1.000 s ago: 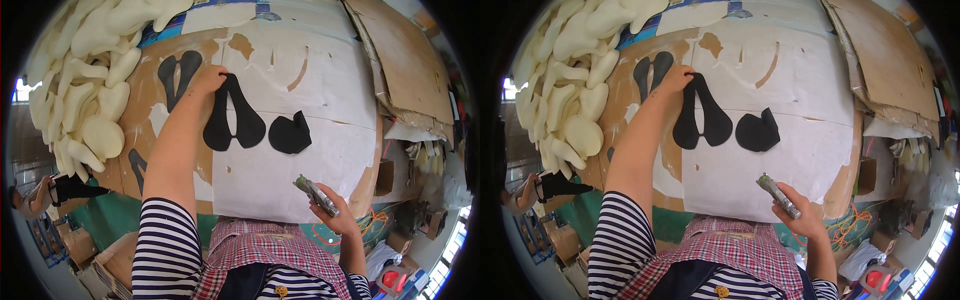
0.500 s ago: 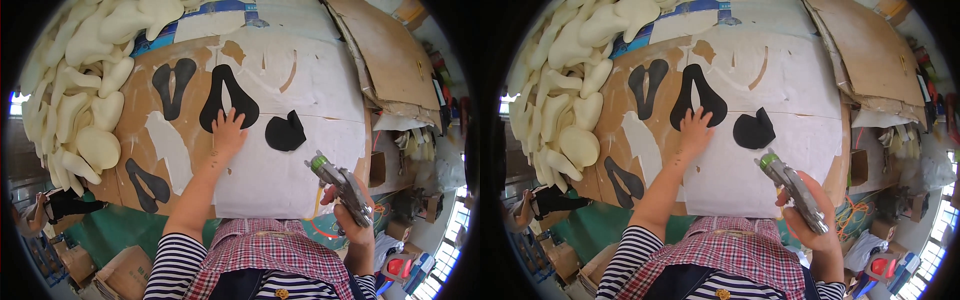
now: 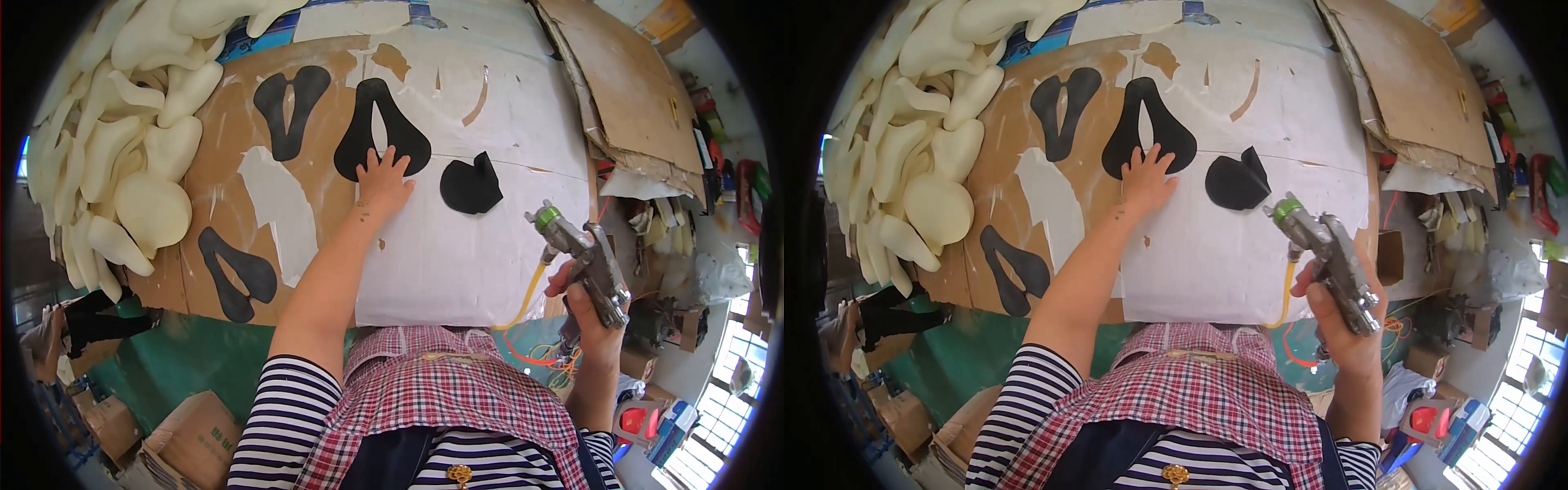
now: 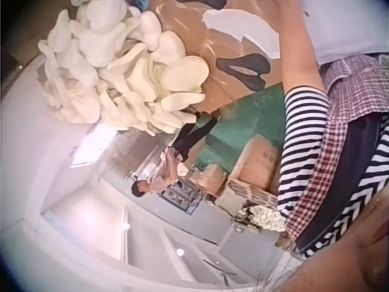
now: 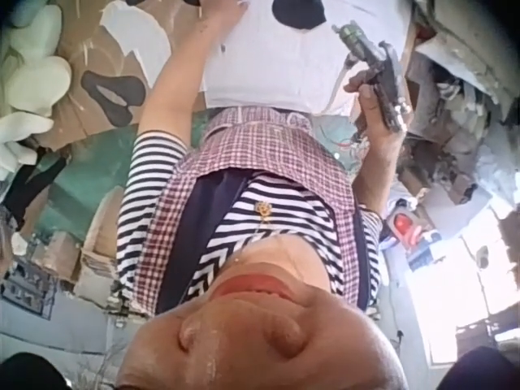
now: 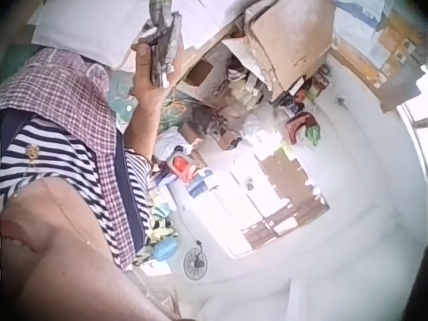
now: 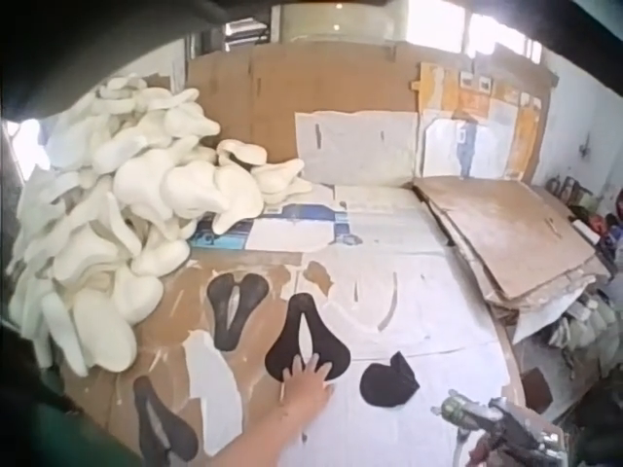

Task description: Applying glue to shaped material components using a handheld spray gun in a factory setting.

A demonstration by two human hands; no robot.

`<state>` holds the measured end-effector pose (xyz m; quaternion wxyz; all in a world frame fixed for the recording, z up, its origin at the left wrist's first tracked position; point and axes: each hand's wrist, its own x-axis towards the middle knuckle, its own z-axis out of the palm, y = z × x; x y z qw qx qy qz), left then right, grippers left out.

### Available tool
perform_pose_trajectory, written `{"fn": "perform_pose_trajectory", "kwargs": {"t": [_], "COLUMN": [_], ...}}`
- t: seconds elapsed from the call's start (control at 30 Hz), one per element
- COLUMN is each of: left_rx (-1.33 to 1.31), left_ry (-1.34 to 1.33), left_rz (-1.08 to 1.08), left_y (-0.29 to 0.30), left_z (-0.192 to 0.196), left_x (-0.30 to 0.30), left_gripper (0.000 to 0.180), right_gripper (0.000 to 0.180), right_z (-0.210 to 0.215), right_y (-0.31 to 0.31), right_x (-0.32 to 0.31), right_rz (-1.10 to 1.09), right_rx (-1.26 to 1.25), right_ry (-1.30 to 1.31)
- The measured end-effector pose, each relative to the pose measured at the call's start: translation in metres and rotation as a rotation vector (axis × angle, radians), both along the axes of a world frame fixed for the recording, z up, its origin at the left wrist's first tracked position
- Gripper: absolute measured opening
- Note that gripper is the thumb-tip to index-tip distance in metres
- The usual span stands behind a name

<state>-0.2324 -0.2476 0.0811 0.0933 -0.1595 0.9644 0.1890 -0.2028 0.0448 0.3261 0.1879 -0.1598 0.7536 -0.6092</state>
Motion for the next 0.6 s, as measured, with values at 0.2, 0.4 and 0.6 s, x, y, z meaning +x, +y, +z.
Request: {"fn": "perform_pose_trajectory", "kwargs": {"t": [0.2, 0.4, 0.6], "left_rx": [0.017, 0.014, 0.030], "left_ry": [-0.036, -0.060, -0.022], "left_rz": [0.003, -0.009, -0.021], "left_y": [-0.002, 0.005, 0.011], "left_z": [0.001, 0.003, 0.005], "left_x": [0.003, 0.015, 0.026], "left_gripper": [0.054, 0.054, 0.054], "right_gripper": [0.054, 0.054, 0.058], "right_z": [0.005, 0.002, 0.005], "right_y": [0.011, 0.017, 0.019], "right_x": [0.013, 0.008, 0.014], "right_rz": [0.087, -0.055, 0.012], "right_rx": [0.022, 0.046, 0.075], "right_ry": [-0.030, -0.001, -0.025]}}
